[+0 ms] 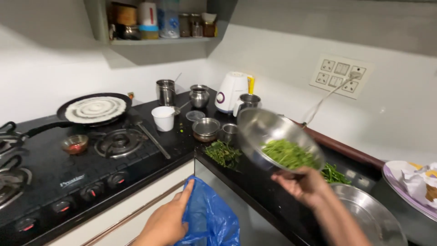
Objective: The person spreads batter onto a pan, drizzles oil over it, and flips the dosa with a spatula. They then sort green chilies and cilantro from a plastic bag into bowls before transferring the cooked dosa onto a plate.
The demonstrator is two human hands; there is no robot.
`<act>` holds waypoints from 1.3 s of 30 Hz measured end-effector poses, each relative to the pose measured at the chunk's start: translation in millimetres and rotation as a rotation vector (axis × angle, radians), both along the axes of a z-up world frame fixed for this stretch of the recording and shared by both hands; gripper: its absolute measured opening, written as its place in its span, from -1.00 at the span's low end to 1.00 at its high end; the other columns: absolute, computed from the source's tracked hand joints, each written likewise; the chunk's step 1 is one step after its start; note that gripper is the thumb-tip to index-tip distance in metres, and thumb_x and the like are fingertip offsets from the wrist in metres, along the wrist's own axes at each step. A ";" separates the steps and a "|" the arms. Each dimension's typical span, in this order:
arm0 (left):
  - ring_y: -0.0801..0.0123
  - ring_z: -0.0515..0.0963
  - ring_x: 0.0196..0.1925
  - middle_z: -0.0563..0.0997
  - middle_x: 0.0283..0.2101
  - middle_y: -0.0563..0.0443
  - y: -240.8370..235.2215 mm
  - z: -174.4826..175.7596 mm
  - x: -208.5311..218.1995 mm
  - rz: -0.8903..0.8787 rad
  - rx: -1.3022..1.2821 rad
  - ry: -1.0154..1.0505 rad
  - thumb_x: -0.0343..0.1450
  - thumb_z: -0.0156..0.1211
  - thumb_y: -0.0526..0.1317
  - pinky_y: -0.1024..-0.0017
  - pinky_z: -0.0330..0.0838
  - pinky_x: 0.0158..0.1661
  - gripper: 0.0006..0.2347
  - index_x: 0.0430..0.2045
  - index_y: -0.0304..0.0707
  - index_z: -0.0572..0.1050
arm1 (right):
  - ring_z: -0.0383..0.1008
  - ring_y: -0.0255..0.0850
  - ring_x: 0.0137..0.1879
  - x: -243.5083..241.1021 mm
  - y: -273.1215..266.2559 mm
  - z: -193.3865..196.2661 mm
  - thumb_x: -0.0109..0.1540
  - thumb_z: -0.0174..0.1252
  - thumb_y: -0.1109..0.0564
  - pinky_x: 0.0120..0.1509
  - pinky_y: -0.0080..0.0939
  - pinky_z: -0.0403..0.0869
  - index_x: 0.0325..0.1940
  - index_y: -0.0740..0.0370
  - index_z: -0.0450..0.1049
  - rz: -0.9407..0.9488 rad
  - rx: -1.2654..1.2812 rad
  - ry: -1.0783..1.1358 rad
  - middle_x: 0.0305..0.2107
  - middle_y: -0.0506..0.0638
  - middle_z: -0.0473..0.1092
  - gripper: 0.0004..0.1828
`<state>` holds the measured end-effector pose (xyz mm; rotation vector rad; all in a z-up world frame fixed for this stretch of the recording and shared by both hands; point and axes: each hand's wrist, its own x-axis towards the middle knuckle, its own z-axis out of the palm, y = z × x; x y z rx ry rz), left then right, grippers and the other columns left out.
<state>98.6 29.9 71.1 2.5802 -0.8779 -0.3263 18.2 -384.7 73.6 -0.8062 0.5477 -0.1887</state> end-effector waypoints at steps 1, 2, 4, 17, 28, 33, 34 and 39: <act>-0.05 0.58 0.06 0.40 0.25 -0.16 -1.0 0.4 -0.3 -0.009 -0.038 -0.009 0.21 0.30 -0.34 0.17 0.45 0.06 0.00 0.48 0.13 -0.32 | 0.57 0.26 -0.03 -1.1 -11.2 12.9 0.34 -0.25 0.16 -0.01 -0.08 0.55 0.15 0.78 0.19 -0.031 -0.033 -0.012 -0.08 0.67 0.41 -0.48; -0.07 0.58 0.04 0.36 0.29 -0.16 -2.4 1.9 0.7 -0.016 -0.076 -0.021 0.21 0.30 -0.35 0.16 0.46 0.04 0.00 0.48 0.12 -0.32 | 0.56 0.25 0.00 0.0 -22.9 27.1 0.34 -0.25 0.15 0.01 -0.07 0.55 0.21 0.73 0.18 -0.061 -0.067 -0.027 -0.03 0.65 0.40 -0.48; -0.09 0.59 0.02 0.33 0.31 -0.21 -7.6 10.8 0.2 -0.011 -0.085 -0.032 0.22 0.30 -0.36 0.14 0.47 0.03 0.00 0.49 0.12 -0.33 | 0.54 0.25 0.06 -2.3 -36.2 58.2 0.35 -0.25 0.14 0.05 -0.06 0.54 0.25 0.64 0.17 -0.105 -0.098 -0.020 0.03 0.58 0.39 -0.49; -0.24 0.58 -0.12 0.37 0.28 -0.28 -74.3 107.0 2.4 -0.098 -0.458 -0.249 0.24 0.24 -0.40 0.04 0.47 -0.13 -0.05 0.49 -0.04 -0.29 | 0.51 0.20 0.12 -32.0 -185.9 81.7 0.42 -0.35 0.12 0.11 -0.13 0.56 0.25 0.78 0.18 -0.208 -0.344 0.007 0.08 0.60 0.37 -0.43; -0.24 0.60 -0.14 0.26 0.36 -0.36 -185.5 114.5 23.1 -0.296 -0.478 -0.326 0.27 0.24 -0.37 0.05 0.51 -0.16 -0.08 0.47 -0.08 -0.28 | 0.49 0.28 0.12 -42.9 -316.0 13.2 0.44 -0.35 0.07 0.12 -0.07 0.56 0.37 0.61 0.07 -0.348 -0.183 0.179 0.12 0.60 0.33 -0.44; -0.22 0.62 -0.22 0.14 0.45 -0.36 -204.9 85.8 37.4 -0.323 -0.382 -0.297 0.25 0.19 -0.42 0.03 0.52 -0.23 -0.10 0.47 -0.07 -0.25 | 0.52 0.23 0.04 -4.1 -362.0 -51.3 0.41 -0.25 0.15 0.06 -0.01 0.59 0.32 0.46 0.23 -0.343 -0.205 0.261 0.08 0.37 0.40 -0.55; -0.23 0.62 -0.23 0.14 0.46 -0.35 -207.8 77.4 42.7 -0.355 -0.379 -0.296 0.23 0.17 -0.44 0.03 0.51 -0.23 -0.11 0.47 -0.08 -0.21 | 0.52 0.25 0.02 10.8 -375.6 -65.8 0.42 -0.27 0.13 0.07 0.02 0.57 0.31 0.47 0.21 -0.354 -0.191 0.290 0.06 0.40 0.40 -0.54; -0.27 0.62 -0.23 0.11 0.47 -0.41 -216.2 41.4 56.9 -0.447 -0.329 -0.231 0.24 0.09 -0.48 0.04 0.51 -0.20 -0.18 0.47 -0.06 -0.05 | 0.53 0.24 0.02 63.7 -408.8 -120.1 0.41 -0.28 0.02 0.06 0.03 0.59 0.31 0.42 0.26 -0.335 0.035 0.382 0.02 0.34 0.40 -0.49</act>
